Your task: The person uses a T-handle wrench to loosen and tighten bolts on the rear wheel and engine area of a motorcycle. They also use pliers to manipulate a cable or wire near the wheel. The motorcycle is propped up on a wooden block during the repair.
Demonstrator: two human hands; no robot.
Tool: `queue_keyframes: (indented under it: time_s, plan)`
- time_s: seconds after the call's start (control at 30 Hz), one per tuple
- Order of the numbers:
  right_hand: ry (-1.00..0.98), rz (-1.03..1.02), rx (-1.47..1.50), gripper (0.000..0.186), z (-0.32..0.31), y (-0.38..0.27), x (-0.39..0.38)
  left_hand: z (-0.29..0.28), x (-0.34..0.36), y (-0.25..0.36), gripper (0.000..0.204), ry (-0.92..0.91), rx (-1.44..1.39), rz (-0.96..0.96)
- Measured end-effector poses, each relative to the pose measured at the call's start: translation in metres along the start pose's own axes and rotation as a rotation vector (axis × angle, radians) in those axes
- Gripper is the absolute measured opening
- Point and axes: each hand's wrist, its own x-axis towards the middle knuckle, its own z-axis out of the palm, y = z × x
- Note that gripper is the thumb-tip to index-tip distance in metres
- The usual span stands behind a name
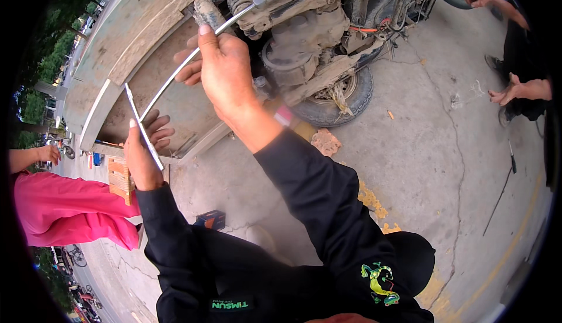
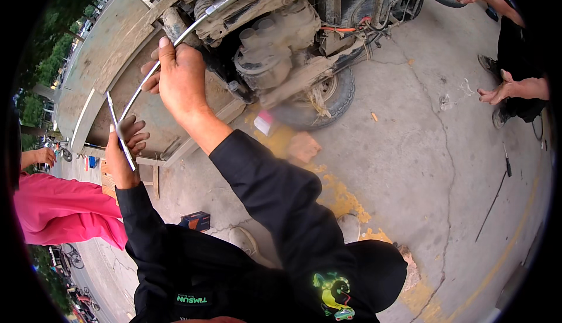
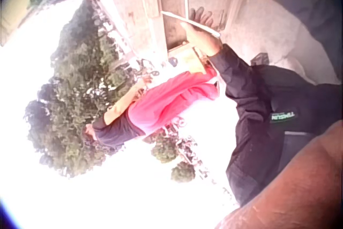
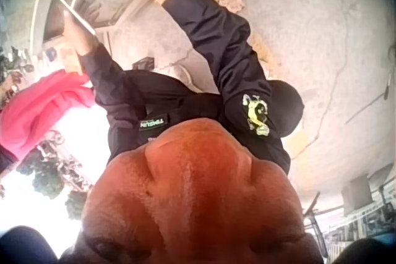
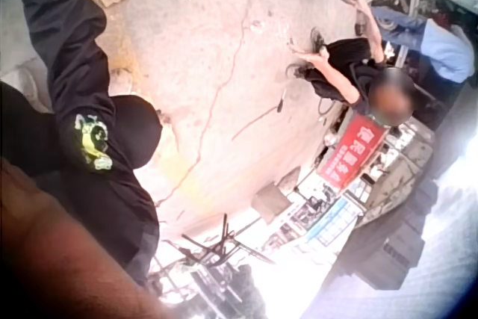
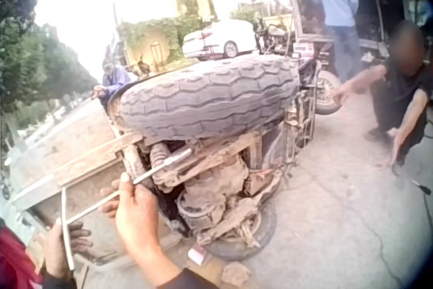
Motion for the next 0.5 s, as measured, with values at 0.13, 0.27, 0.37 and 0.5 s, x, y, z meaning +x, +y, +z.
queue_keyframes:
  time_s: [0.13, 0.27, 0.37, 0.5]
  plan:
    - [0.018, 0.008, -0.002, 0.043, 0.0, -0.002, 0.0, 0.013, -0.001, -0.002, 0.044, 0.224, 0.877, 0.735]
    - [0.013, -0.011, -0.031, 0.044, 0.0, 0.001, 0.0, 0.003, 0.003, -0.009, 0.049, 0.092, 0.639, 0.467]
    - [0.015, -0.029, -0.032, 0.045, -0.004, -0.003, 0.002, 0.005, 0.005, -0.001, 0.052, -0.002, 0.251, 0.063]
    - [0.031, -0.025, -0.011, 0.045, -0.004, -0.004, 0.002, 0.008, 0.0, 0.006, 0.046, 0.078, 0.124, -0.085]
